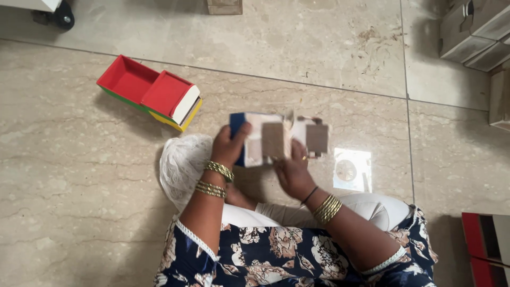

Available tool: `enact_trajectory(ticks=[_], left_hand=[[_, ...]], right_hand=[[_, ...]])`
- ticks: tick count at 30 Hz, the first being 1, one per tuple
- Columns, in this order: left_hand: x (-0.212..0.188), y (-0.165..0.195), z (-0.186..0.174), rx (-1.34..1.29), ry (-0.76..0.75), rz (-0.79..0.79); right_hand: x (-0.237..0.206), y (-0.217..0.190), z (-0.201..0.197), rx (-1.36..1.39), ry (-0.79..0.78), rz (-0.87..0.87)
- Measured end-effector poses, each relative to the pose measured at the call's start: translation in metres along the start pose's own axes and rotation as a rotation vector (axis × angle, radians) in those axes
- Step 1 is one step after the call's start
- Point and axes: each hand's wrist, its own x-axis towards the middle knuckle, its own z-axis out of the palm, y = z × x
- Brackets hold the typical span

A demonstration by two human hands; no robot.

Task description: The person sits on the floor and wipes colorful wooden toy boxes with a cloth, cleaning the inner compartments, edges, and outer painted surfaces of each box one at a time, turning them to reach different sides.

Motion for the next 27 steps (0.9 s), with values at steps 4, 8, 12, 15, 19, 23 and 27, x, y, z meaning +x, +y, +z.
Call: enact_trajectory(ticks=[4, 8, 12, 15, 19, 23, 27], left_hand=[[0.018, -0.006, -0.009, -0.068, 0.086, -0.150], [0.013, -0.006, -0.001, -0.126, 0.054, -0.223], [0.006, -0.004, 0.005, -0.278, -0.056, -0.171], [0.006, -0.001, 0.009, -0.249, -0.101, -0.123], [0.003, 0.000, 0.014, -0.371, -0.221, -0.035], [-0.006, -0.001, 0.023, -0.525, -0.215, 0.035], [-0.014, -0.001, 0.032, -0.580, -0.194, -0.005]], right_hand=[[-0.008, -0.027, -0.007, 0.007, -0.252, -0.052], [0.013, -0.018, -0.045, 0.211, -0.463, -0.025], [0.027, 0.012, -0.089, 0.259, -0.092, 0.164], [0.037, 0.027, -0.087, 0.069, 0.112, 0.147], [0.038, 0.032, -0.062, -0.274, -0.021, 0.024], [0.022, 0.033, -0.054, -0.140, -0.160, 0.326], [0.009, 0.045, -0.059, -0.090, -0.262, 0.277]])
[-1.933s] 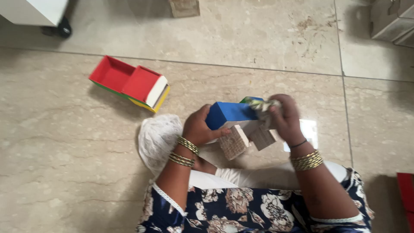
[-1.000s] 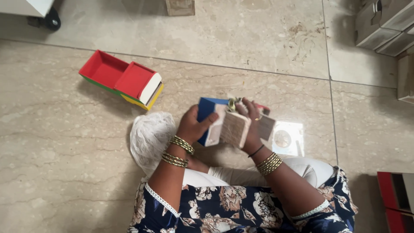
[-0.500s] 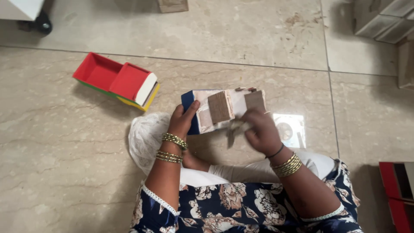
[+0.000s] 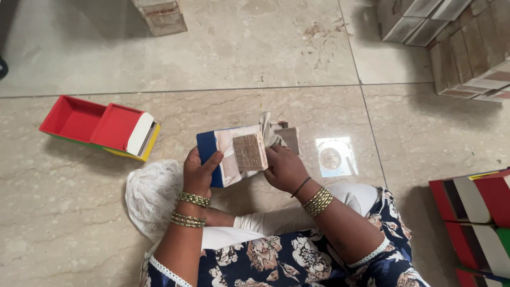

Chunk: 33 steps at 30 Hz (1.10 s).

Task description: The person sits on the floor and wipes colorful wooden toy boxes with a cloth, cleaning the inner compartments, edges, and outer painted surfaces of each box one at a time, turning them to reach different sides.

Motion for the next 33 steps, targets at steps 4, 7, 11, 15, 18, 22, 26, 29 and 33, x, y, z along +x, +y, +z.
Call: enact_trajectory(ticks=[4, 7, 11, 15, 18, 22, 26, 29, 33], left_hand=[[-0.003, -0.001, 0.002, -0.060, -0.023, -0.042], [-0.001, 0.001, 0.002, -0.095, 0.016, -0.039], [0.001, 0.000, 0.008, -0.032, 0.060, -0.110], [-0.013, -0.009, 0.032, 0.087, -0.061, 0.047], [-0.029, -0.010, 0.047, 0.161, -0.143, 0.093], [-0.042, -0.007, 0.069, 0.272, -0.166, 0.105], [-0.046, -0.005, 0.065, 0.266, -0.174, 0.136], [-0.038, -0.010, 0.054, 0.086, -0.151, 0.123], [-0.015, -0.018, 0.031, 0.089, -0.157, 0.085]], right_hand=[[0.002, 0.020, -0.017, 0.879, 0.077, 0.208], [-0.006, 0.015, -0.040, 1.204, 0.396, 0.190], [-0.014, -0.039, -0.060, 0.535, 0.435, -0.194], [-0.002, -0.081, -0.079, 0.041, 0.345, -0.228], [0.005, -0.070, -0.095, 0.090, 0.388, -0.104], [0.001, -0.034, -0.104, 0.278, 0.390, 0.015], [-0.010, -0.016, -0.124, 0.233, 0.651, 0.063], [-0.014, -0.034, -0.134, 0.251, 0.714, -0.097], [0.002, -0.097, -0.081, 0.085, 0.276, -0.314]])
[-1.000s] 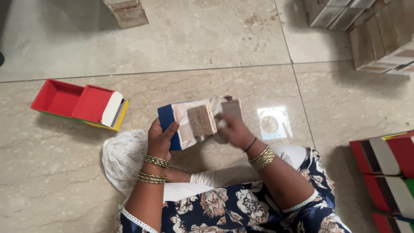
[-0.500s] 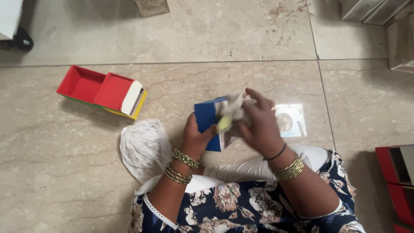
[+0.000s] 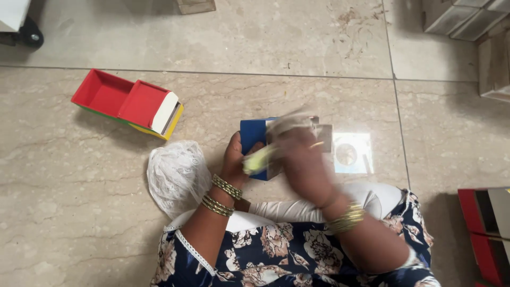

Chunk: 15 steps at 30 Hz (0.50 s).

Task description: The person sits on the floor and wipes colorful wooden toy boxes with a cloth, cleaning the inner compartments, edges, and outer painted surfaces of each box one at a time, turning them to reach different sides.

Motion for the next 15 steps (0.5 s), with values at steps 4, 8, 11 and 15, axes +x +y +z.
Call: enact_trajectory(ticks=[4, 8, 11, 15], left_hand=[[0.002, -0.010, -0.018, -0.069, 0.142, -0.039], [0.002, -0.011, -0.020, -0.195, 0.235, -0.042], [0.010, -0.003, -0.017, -0.143, 0.253, -0.067], [0.000, 0.008, -0.014, 0.045, 0.091, 0.075]], right_hand=[[-0.017, -0.035, 0.045, -0.393, -0.062, -0.023], [-0.024, -0.034, 0.029, -0.221, -0.152, -0.029], [-0.019, -0.030, 0.012, -0.075, -0.204, -0.048], [-0.021, 0.019, -0.017, 0.700, -0.103, -0.067]])
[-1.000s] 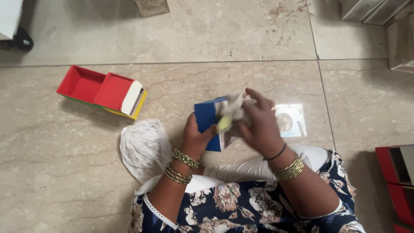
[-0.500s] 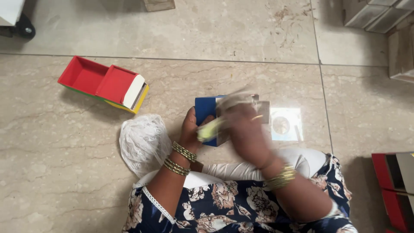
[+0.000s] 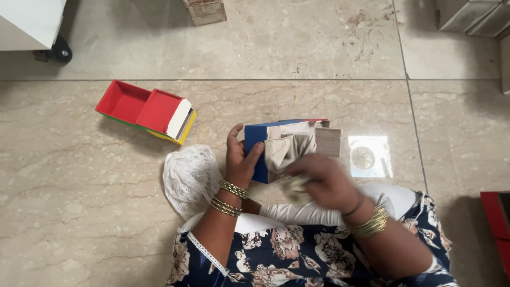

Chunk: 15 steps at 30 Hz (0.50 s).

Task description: The person sits on the floor and wipes colorful wooden toy boxes with a cloth, cleaning the inner compartments, edges, and outer painted surfaces of each box one at a time, turning them to reach different sides.

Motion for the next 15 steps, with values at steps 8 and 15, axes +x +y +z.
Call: enact_trajectory(ticks=[8, 15], left_hand=[[0.006, -0.002, -0.010, 0.110, 0.014, 0.123], [0.016, -0.005, -0.024, 0.106, 0.118, 0.058]], right_hand=[[-0.050, 0.075, -0.054, 0.549, 0.759, 0.049], [-0.031, 0.110, 0.063, -0.410, 0.135, 0.136]])
